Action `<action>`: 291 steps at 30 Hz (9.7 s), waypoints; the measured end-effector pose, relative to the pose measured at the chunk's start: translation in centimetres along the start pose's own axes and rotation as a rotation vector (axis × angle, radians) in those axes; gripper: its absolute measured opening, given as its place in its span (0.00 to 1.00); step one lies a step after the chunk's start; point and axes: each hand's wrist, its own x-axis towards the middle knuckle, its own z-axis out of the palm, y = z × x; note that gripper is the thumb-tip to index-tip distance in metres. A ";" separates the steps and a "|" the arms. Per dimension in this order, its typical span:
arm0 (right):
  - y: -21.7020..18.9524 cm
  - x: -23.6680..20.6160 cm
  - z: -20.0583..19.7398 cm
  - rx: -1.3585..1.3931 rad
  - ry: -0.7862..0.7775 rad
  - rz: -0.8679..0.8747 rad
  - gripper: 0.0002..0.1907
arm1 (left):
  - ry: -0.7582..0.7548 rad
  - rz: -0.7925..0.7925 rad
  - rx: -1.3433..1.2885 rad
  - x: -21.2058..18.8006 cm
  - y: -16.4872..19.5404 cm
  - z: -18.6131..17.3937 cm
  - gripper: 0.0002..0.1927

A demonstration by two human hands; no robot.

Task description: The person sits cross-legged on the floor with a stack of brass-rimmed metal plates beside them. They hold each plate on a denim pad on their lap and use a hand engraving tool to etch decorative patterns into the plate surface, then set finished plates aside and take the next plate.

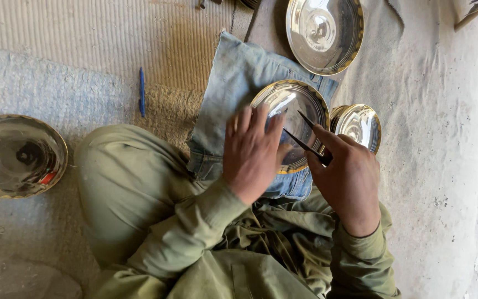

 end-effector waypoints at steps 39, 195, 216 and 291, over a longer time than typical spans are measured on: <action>-0.1 0.0 0.2 0.026 -0.011 0.008 0.26 | 0.149 -0.062 0.015 2.7 -1.3 4.2 0.58; 9.3 -7.0 12.3 1.751 0.272 0.184 0.26 | 0.281 -1.013 0.112 0.2 -29.0 -9.1 0.15; 11.1 -5.6 13.9 1.827 0.371 0.240 0.26 | 0.392 0.120 -0.092 18.6 -4.4 5.3 0.25; -1.9 0.9 0.0 0.242 -0.002 0.030 0.25 | 0.104 -0.007 -0.050 3.2 -3.6 0.7 0.60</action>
